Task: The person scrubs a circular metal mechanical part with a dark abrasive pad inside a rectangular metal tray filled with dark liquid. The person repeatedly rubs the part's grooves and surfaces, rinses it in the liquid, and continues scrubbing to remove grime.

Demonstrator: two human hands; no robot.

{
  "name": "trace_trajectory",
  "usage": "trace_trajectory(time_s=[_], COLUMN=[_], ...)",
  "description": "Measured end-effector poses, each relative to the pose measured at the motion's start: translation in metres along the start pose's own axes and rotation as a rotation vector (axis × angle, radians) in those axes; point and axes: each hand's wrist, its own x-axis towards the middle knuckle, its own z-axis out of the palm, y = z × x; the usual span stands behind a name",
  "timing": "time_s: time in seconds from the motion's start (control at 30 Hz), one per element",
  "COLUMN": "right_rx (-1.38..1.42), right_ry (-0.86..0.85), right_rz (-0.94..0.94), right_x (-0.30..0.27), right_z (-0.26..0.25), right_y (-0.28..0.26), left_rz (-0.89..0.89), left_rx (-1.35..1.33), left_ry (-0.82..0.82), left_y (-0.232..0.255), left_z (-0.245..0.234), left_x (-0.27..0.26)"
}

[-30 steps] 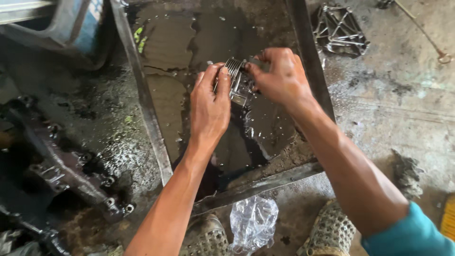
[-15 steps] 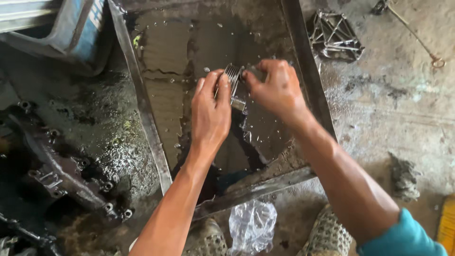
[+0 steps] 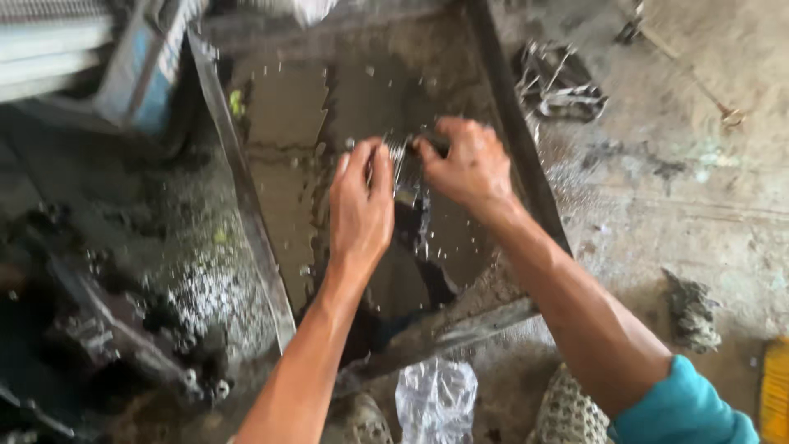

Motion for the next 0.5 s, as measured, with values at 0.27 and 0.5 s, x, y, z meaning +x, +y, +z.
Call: trace_trajectory(time_s=[0.27, 0.5], right_rx=[0.052, 0.015], right_ry=[-0.047, -0.078], right_rz=[0.041, 0.042], right_x=[-0.002, 0.003], right_z=[-0.007, -0.003], right_y=[-0.013, -0.020], left_rz=[0.005, -0.048], left_rx=[0.029, 0.068], left_ry=[0.011, 0.026], left_y=[-0.004, -0.008], left_z=[-0.004, -0.007], left_x=[0.011, 0.006])
